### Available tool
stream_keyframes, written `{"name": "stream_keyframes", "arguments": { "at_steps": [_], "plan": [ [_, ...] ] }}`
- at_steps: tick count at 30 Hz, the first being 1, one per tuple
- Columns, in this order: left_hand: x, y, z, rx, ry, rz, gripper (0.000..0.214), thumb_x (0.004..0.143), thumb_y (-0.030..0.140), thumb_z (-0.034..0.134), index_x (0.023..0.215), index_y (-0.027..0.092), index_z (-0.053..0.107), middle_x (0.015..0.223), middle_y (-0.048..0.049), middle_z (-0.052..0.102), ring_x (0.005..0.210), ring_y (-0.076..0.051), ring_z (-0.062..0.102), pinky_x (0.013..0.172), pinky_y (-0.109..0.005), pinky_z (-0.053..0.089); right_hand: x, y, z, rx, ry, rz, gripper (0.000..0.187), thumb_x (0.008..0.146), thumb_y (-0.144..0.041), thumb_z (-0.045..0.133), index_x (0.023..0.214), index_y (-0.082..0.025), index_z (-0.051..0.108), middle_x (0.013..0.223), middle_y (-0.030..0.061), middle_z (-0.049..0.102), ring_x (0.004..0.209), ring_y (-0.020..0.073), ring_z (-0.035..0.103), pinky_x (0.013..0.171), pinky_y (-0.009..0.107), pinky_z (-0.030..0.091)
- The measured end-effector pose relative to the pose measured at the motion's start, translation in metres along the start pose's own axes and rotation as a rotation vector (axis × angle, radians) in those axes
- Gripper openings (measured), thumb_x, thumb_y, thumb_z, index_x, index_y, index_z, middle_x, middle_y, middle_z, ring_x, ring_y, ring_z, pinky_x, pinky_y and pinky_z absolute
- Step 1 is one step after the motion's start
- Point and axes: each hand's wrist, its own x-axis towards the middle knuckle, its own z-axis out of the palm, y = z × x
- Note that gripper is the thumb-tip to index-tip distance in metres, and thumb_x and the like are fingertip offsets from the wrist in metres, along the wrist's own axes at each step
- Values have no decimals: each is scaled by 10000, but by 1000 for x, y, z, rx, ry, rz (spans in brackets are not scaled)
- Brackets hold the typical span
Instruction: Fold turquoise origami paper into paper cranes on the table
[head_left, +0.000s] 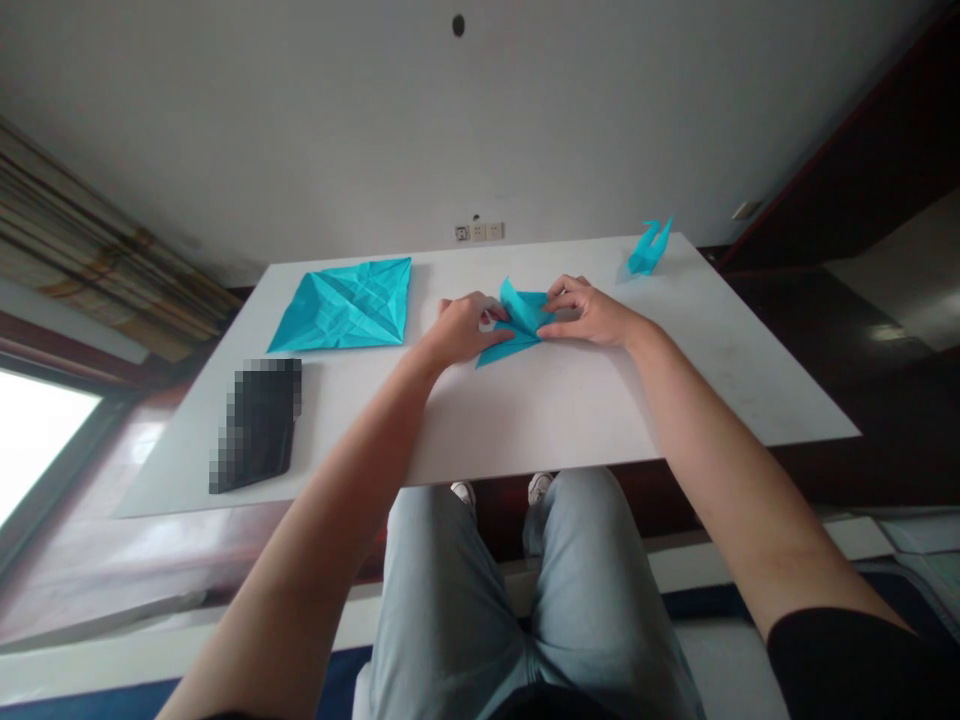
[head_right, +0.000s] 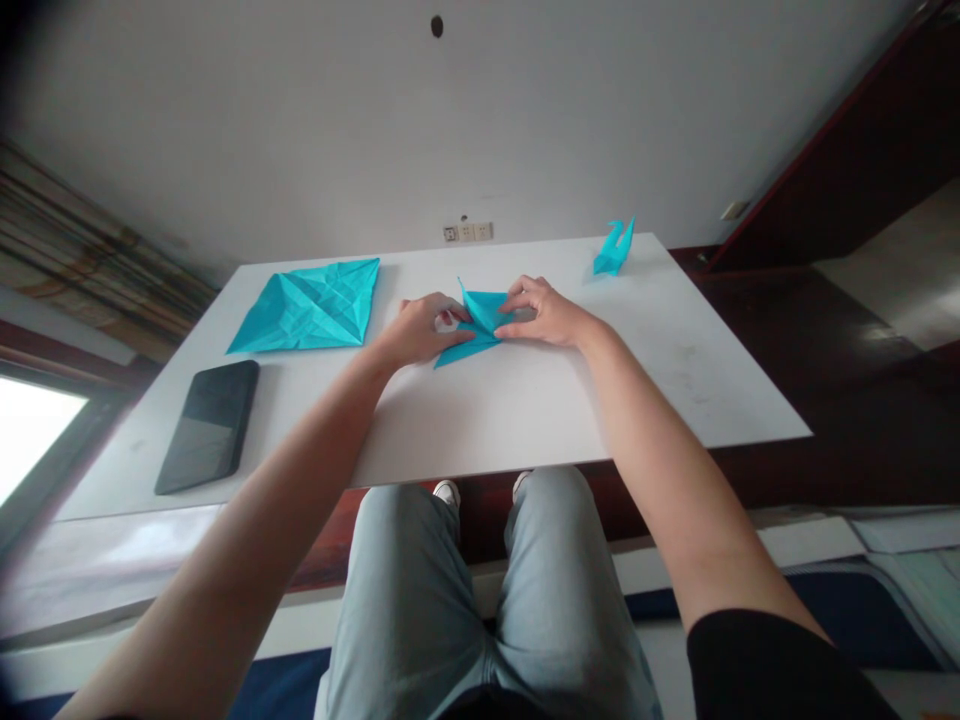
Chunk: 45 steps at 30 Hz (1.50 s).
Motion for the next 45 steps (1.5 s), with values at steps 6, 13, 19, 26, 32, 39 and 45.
{"name": "stream_keyframes", "arguments": {
  "at_steps": [6, 13, 19, 26, 32, 39, 45],
  "plan": [
    [0, 1, -2, -38, -18, 30, 304, 993, 314, 765, 1271, 309, 887, 1390, -58, 879, 1286, -326, 793, 1242, -504, 507, -3, -5, 1, -126, -37, 31, 382, 705, -526, 1091, 1007, -348, 939, 1242, 86, 654, 1321, 425, 579, 1316, 711, 406],
    [0, 6, -2, -16, -84, 30, 333, 1040, 268, 633, 1225, 330, 904, 1295, -21, 910, 1313, -351, 800, 1280, -541, 476, -3, -17, 4, -129, -47, 30, 400, 731, -636, 1065, 1027, -390, 958, 1256, 90, 754, 1369, 467, 594, 1292, 727, 374],
    [0, 3, 1, -44, 34, 32, 307, 912, 285, 809, 1213, 284, 870, 1388, -67, 862, 1273, -320, 789, 1283, -519, 484, -5, -26, 3, 20, -169, 41, 581, 723, -749, 1013, 1140, -348, 960, 1135, 64, 809, 1067, 333, 722, 1062, 501, 544],
    [2, -1, 3, -9, 38, -20, 250, 949, 344, 826, 1179, 246, 816, 1163, -64, 872, 1125, -315, 803, 1204, -529, 507, -6, -27, 9, 87, -108, 61, 734, 881, -744, 905, 1479, -322, 840, 1015, 23, 799, 893, 255, 686, 865, 379, 535],
    [3, -6, 7, -150, 8, 53, 283, 907, 258, 747, 1187, 218, 733, 1164, -67, 874, 1043, -263, 806, 988, -368, 596, -5, -23, 12, 73, -130, 15, 804, 1034, -817, 708, 1627, -275, 746, 1046, 54, 815, 920, 274, 699, 860, 370, 517],
    [6, -5, 5, -519, 6, -68, 350, 1145, 503, 471, 1079, 219, 664, 1032, -83, 833, 967, -244, 802, 941, -363, 627, -2, -24, 11, -74, -175, -8, 842, 1094, -834, 612, 1742, -297, 648, 1103, 79, 840, 987, 308, 734, 1073, 486, 484],
    [3, -3, 9, -402, 49, -21, 577, 1003, 779, 743, 1096, 211, 695, 919, -53, 770, 863, -223, 706, 790, -323, 550, -1, -21, 13, -50, -104, -56, 814, 1103, -844, 582, 1719, -319, 671, 1105, 76, 830, 1049, 320, 742, 1151, 544, 480]
  ]
}}
